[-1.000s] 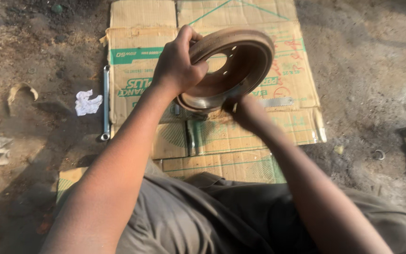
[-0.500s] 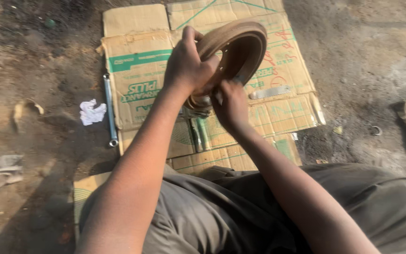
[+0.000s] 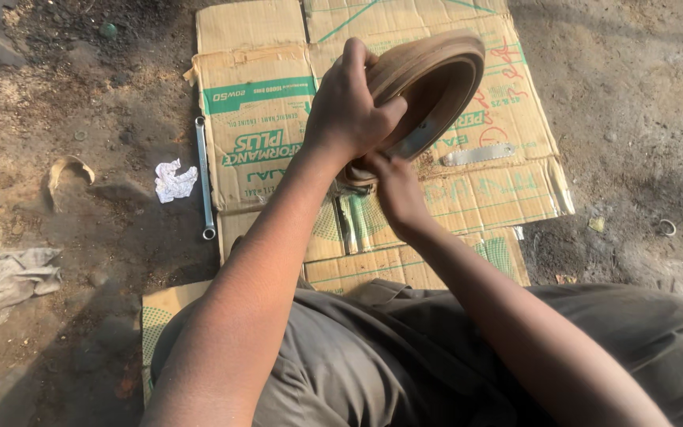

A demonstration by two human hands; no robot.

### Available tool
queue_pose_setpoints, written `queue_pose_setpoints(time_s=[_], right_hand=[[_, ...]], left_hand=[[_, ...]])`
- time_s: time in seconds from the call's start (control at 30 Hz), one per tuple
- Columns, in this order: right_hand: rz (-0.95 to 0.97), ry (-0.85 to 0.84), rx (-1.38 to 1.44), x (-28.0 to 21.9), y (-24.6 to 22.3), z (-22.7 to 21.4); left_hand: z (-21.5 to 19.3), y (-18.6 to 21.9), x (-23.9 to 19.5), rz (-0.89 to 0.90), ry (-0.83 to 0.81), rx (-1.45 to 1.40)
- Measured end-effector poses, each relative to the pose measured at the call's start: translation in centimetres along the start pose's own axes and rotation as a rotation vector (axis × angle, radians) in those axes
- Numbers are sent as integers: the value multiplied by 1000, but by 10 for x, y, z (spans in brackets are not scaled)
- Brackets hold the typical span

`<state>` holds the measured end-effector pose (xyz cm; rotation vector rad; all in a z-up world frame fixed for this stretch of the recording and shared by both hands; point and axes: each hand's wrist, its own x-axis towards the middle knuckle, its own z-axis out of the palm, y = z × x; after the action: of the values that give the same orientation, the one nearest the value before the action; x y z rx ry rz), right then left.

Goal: The person scrubs the inner surface of a circular metal part with a small metal tool while sitting on a cardboard sheet. The person repeatedly rotates the part to access different areas and continues scrubbing the interior.

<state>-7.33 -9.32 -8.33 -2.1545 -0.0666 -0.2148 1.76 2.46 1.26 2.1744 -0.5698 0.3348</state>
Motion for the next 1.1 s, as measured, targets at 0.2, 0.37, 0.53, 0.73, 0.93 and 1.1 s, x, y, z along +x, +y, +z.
queue_pose_setpoints(time_s=[0.2,0.37,0.53,0.73,0.93,1.1], right_hand=[[90,-103,407,13,-25,-24],[-157,-178,-529,3,-18,-12],[-98,-180,-932,4,-7,-33],[91,-312,866,13,-16,-28],[71,-318,693,28,8,-35],[-21,-271,-558,11,-5,-28]], left_hand=[[12,-18,4,20,-35,-1],[13,-15,5,55,-28,35],[12,-6,9,32,-29,16],[5,-13,10,28,-4,-88],[5,-16,15,25,-110,-137],[8,-6,9,113,-55,-73]])
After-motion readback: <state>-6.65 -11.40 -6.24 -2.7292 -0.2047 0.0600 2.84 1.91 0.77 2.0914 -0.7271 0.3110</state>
